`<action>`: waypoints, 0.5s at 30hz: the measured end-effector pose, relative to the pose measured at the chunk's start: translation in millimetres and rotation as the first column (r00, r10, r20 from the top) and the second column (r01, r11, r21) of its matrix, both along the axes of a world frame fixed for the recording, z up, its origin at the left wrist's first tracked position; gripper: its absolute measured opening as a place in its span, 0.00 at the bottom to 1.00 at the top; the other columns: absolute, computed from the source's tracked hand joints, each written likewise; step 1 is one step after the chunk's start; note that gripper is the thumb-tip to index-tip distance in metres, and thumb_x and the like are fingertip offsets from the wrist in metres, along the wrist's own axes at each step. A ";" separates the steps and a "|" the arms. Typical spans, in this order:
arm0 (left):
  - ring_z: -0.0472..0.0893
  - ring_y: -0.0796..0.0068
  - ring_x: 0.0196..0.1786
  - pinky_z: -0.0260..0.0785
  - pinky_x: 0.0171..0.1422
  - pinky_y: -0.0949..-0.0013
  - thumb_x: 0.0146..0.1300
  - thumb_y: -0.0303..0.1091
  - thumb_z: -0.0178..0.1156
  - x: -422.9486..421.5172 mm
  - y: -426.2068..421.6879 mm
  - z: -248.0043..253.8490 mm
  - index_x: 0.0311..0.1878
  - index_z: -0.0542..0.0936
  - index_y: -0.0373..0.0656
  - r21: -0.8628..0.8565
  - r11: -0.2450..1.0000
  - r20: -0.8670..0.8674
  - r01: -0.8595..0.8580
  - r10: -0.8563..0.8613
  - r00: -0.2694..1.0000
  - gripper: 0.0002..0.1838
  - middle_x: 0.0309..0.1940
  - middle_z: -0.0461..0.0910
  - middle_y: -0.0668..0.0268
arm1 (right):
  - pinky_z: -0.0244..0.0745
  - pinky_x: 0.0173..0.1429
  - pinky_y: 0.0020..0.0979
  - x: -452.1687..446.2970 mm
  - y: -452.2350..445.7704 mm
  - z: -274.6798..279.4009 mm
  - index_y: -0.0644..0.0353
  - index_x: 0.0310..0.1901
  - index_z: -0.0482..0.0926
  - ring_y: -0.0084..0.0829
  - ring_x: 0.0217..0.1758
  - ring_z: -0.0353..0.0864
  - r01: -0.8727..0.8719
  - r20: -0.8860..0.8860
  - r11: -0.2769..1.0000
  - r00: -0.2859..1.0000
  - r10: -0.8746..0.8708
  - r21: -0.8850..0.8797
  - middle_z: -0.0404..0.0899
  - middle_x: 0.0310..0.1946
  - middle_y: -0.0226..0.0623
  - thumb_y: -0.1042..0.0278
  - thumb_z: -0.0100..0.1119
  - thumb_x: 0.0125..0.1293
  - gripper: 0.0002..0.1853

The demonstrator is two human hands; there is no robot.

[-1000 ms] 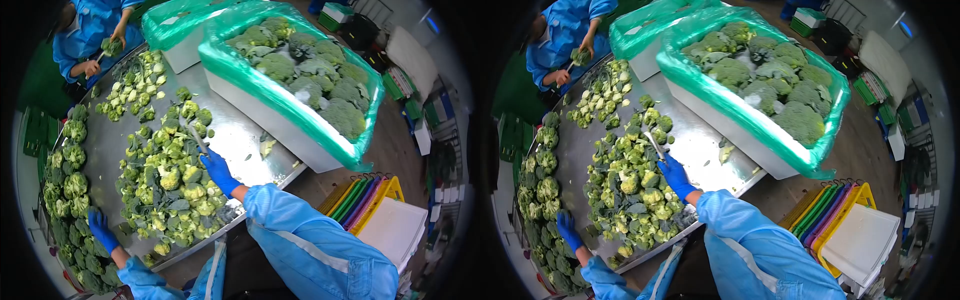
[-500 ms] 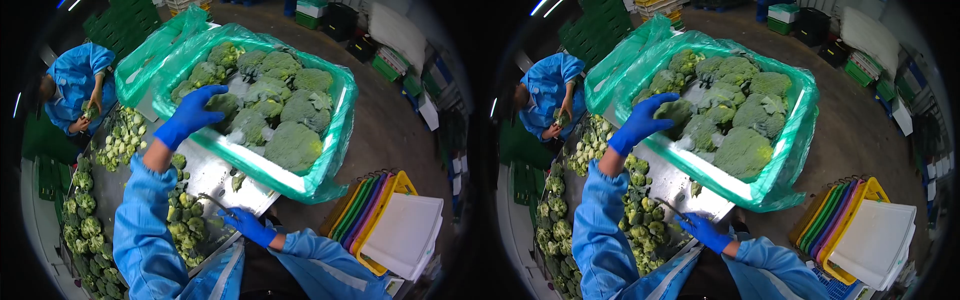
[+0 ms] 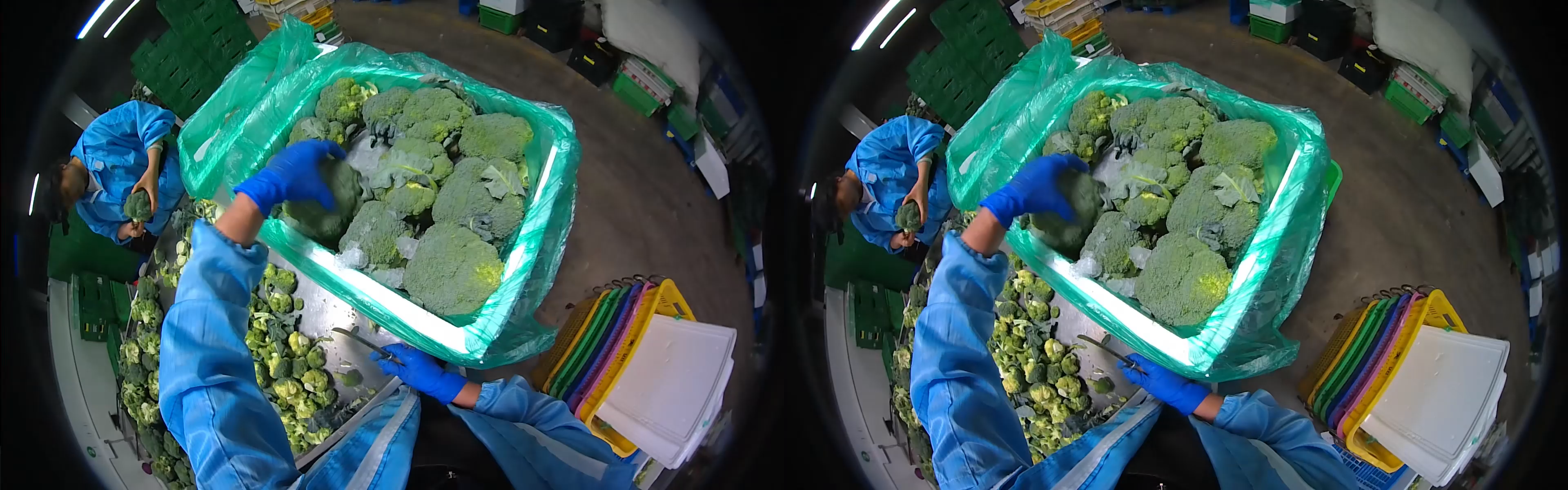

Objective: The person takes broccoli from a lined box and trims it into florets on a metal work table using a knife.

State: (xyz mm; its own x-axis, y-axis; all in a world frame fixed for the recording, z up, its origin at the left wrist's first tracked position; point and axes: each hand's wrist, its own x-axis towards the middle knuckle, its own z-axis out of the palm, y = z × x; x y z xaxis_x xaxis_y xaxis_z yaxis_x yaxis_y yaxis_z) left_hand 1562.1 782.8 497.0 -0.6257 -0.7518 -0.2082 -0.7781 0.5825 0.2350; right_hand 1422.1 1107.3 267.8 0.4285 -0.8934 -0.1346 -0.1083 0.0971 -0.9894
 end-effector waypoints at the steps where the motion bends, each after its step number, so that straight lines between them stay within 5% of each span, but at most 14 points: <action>1: 0.78 0.65 0.52 0.69 0.59 0.64 0.31 0.37 0.76 7.5 2.4 9.5 0.56 0.75 0.43 0.019 0.999 -0.095 -0.032 0.034 0.995 0.41 0.51 0.78 0.62 | 0.74 0.49 0.33 -0.2 1.9 -4.6 0.59 0.53 0.76 0.33 0.44 0.80 0.025 0.083 0.999 0.996 -0.027 0.034 0.81 0.43 0.42 0.58 0.56 0.68 0.18; 5: 0.77 0.69 0.52 0.70 0.58 0.66 0.33 0.28 0.73 53.0 34.9 28.3 0.59 0.72 0.45 0.137 0.967 -0.554 -0.213 0.253 0.793 0.42 0.51 0.77 0.63 | 0.73 0.51 0.31 -1.2 7.8 -17.3 0.59 0.55 0.75 0.31 0.47 0.80 0.065 0.213 0.992 0.973 -0.088 0.112 0.80 0.48 0.41 0.61 0.58 0.66 0.18; 11: 0.73 0.67 0.59 0.67 0.62 0.64 0.40 0.25 0.68 124.5 106.3 0.4 0.64 0.66 0.36 -0.058 0.904 -0.920 -0.425 0.117 0.373 0.42 0.58 0.72 0.60 | 0.76 0.40 0.21 -7.5 0.4 4.0 0.62 0.58 0.71 0.20 0.41 0.78 0.126 0.273 0.970 0.945 -0.182 0.208 0.78 0.44 0.34 0.68 0.52 0.70 0.17; 13: 0.73 0.66 0.58 0.68 0.61 0.65 0.47 0.26 0.64 153.1 136.0 -11.9 0.65 0.65 0.35 0.114 0.889 -0.975 -0.444 0.185 0.121 0.38 0.58 0.72 0.59 | 0.74 0.37 0.20 -5.9 0.3 17.7 0.62 0.58 0.71 0.17 0.34 0.76 0.097 0.337 0.945 0.919 -0.206 0.313 0.79 0.40 0.32 0.67 0.52 0.70 0.17; 15: 0.75 0.69 0.55 0.69 0.58 0.69 0.52 0.26 0.58 197.4 161.6 -49.9 0.66 0.62 0.36 0.373 0.846 -0.917 -0.382 0.274 -0.289 0.35 0.58 0.72 0.60 | 0.72 0.35 0.19 0.4 -2.5 32.7 0.60 0.57 0.73 0.14 0.28 0.74 0.089 0.287 0.944 0.940 -0.185 0.318 0.80 0.36 0.30 0.66 0.50 0.71 0.16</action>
State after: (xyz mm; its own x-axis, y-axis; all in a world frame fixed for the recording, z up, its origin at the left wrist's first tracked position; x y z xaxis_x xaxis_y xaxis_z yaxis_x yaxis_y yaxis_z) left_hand 1759.5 944.4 447.1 0.2853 -0.9025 0.3226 0.2085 0.3870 0.8982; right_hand 1422.5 1104.8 300.6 0.3680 -0.8858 -0.2827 0.2333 0.3822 -0.8941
